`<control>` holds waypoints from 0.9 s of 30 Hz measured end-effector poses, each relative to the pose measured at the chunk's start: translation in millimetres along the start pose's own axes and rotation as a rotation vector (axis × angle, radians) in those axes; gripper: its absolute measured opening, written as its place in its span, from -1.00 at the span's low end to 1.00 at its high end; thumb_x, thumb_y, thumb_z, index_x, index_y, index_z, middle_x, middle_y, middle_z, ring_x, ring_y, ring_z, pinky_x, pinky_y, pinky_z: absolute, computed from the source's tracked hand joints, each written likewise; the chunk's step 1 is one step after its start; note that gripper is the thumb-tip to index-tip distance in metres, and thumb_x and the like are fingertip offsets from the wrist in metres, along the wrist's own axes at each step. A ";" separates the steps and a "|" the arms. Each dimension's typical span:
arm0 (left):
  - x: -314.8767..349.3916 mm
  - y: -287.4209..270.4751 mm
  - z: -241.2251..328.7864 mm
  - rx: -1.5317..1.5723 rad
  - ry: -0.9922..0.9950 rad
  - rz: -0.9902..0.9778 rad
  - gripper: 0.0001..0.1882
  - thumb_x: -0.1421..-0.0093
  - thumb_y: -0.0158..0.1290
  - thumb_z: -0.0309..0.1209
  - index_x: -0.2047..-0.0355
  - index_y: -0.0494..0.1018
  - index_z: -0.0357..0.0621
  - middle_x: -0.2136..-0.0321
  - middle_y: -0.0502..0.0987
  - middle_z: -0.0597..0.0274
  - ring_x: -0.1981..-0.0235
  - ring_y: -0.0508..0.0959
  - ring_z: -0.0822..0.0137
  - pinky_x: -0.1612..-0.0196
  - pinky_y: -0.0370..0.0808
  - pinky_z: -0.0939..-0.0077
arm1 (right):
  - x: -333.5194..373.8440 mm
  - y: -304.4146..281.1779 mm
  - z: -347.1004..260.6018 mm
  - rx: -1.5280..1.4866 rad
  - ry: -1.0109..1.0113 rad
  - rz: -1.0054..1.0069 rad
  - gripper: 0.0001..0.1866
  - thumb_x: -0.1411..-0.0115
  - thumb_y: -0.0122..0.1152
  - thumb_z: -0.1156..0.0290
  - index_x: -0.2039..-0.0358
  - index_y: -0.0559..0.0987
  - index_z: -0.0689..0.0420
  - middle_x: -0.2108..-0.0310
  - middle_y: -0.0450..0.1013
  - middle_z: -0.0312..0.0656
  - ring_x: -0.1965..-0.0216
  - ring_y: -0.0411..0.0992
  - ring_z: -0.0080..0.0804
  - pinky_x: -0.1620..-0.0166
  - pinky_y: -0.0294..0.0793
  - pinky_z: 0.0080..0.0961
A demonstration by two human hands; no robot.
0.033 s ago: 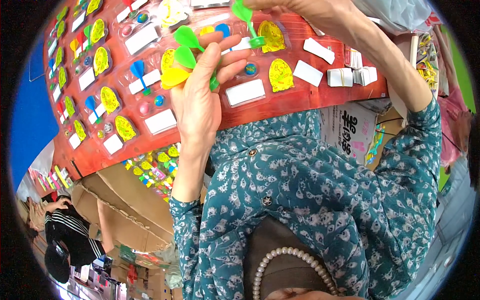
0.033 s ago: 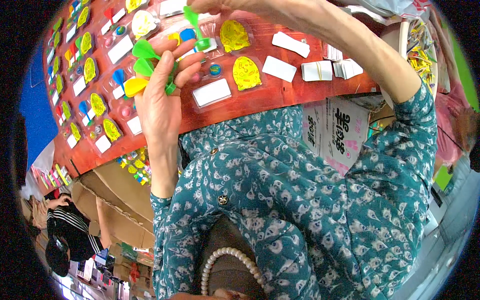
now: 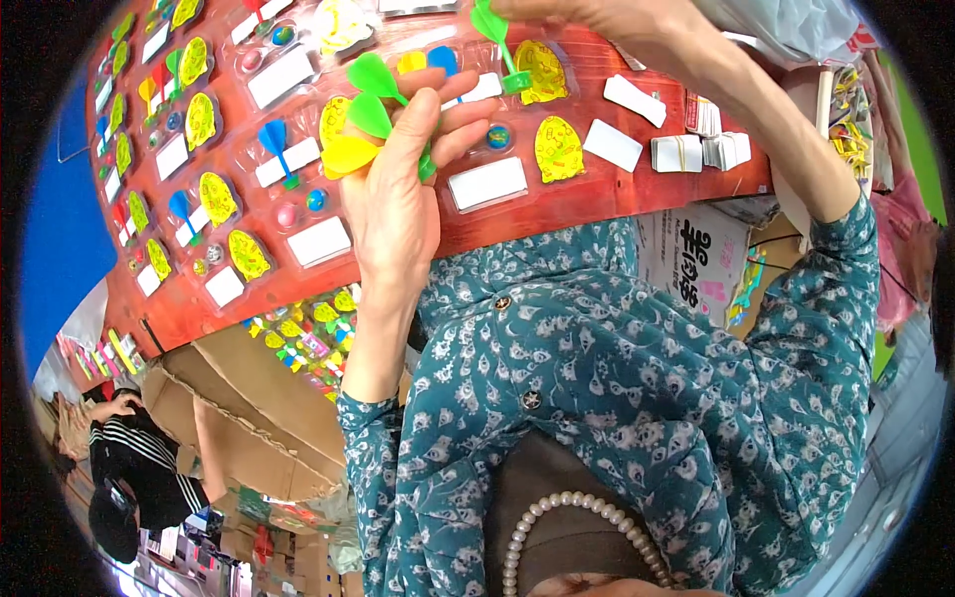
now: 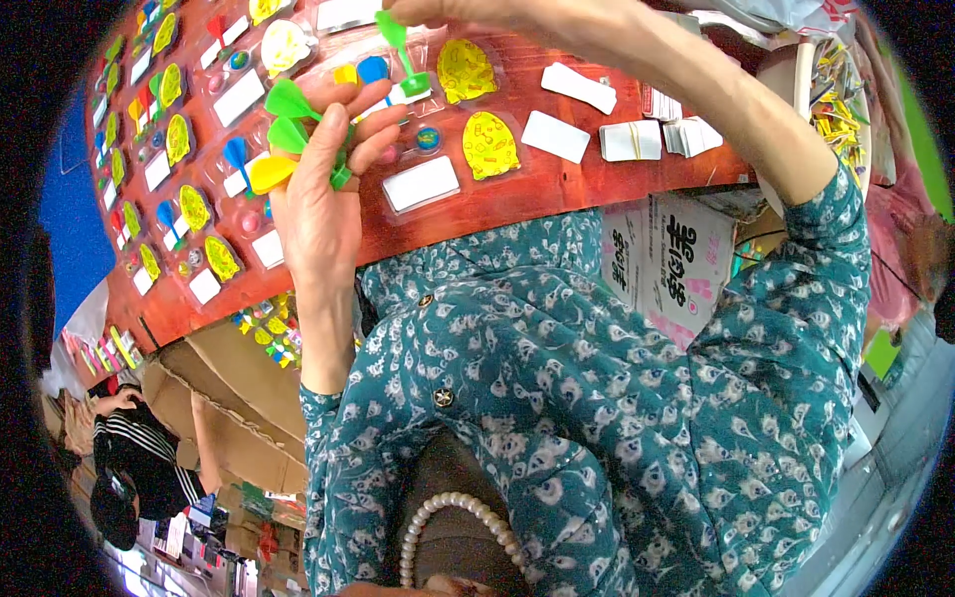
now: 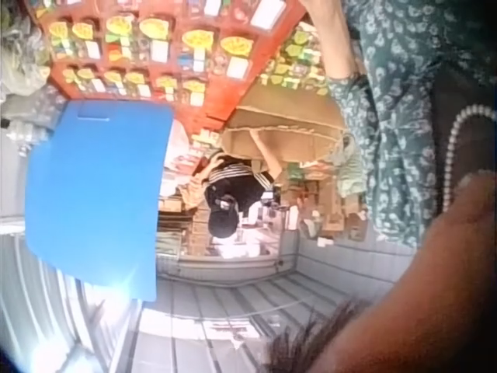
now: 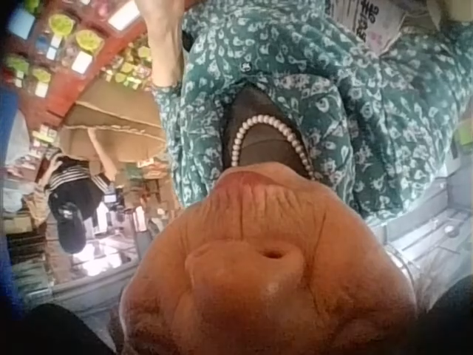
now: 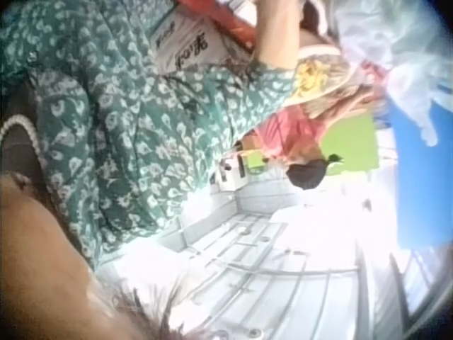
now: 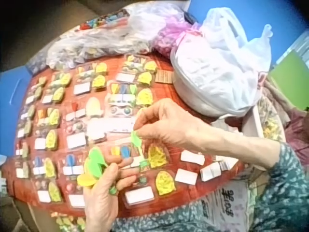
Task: The person is sorting and placing small plastic toy parts onto a template board at a toy factory.
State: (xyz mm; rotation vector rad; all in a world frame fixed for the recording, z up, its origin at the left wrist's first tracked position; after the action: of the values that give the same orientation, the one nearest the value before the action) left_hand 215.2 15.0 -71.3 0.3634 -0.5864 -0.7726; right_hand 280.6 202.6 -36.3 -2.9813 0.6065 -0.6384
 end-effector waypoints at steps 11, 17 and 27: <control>-9.7 -4.7 -10.0 -0.348 0.044 0.021 -0.79 -0.24 -0.04 -0.42 0.23 0.45 -0.33 0.29 0.53 0.16 0.34 0.59 0.33 0.31 0.53 0.63 | 4.9 25.2 29.0 0.534 -0.279 0.162 -0.87 0.00 0.08 0.50 0.53 0.41 0.34 0.64 0.38 0.10 0.55 0.44 -0.10 0.49 0.37 -0.32; -13.8 -0.7 -12.0 -0.308 0.038 0.027 -0.80 -0.23 -0.03 -0.41 0.24 0.46 -0.30 0.31 0.55 0.21 0.35 0.59 0.39 0.41 0.47 0.70 | 4.1 24.1 31.8 0.745 -0.540 0.139 -0.88 -0.02 0.03 0.49 0.54 0.36 0.28 0.63 0.33 0.06 0.52 0.38 0.04 0.44 0.33 -0.22; -7.6 0.4 6.5 -0.120 -0.009 -0.091 -0.76 -0.20 0.02 -0.41 0.21 0.42 -0.34 0.40 0.54 0.12 0.44 0.60 0.33 0.42 0.58 0.56 | 7.0 44.1 -3.0 0.205 -0.398 -0.025 -0.70 -0.18 0.11 0.24 0.21 0.52 0.20 0.48 0.43 -0.31 0.44 0.32 -0.69 0.37 0.33 -0.66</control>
State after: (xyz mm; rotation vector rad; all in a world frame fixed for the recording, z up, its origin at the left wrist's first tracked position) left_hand 207.1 20.3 -68.7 0.2774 -0.5323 -0.8927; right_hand 269.1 159.3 -35.8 -2.8050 0.4434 -0.0885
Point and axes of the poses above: each hand's wrist, its own x-axis away from the middle knuckle, its own y-axis out of the palm, z = x × y, the point moved 2 cm from there along -x, towards the middle knuckle
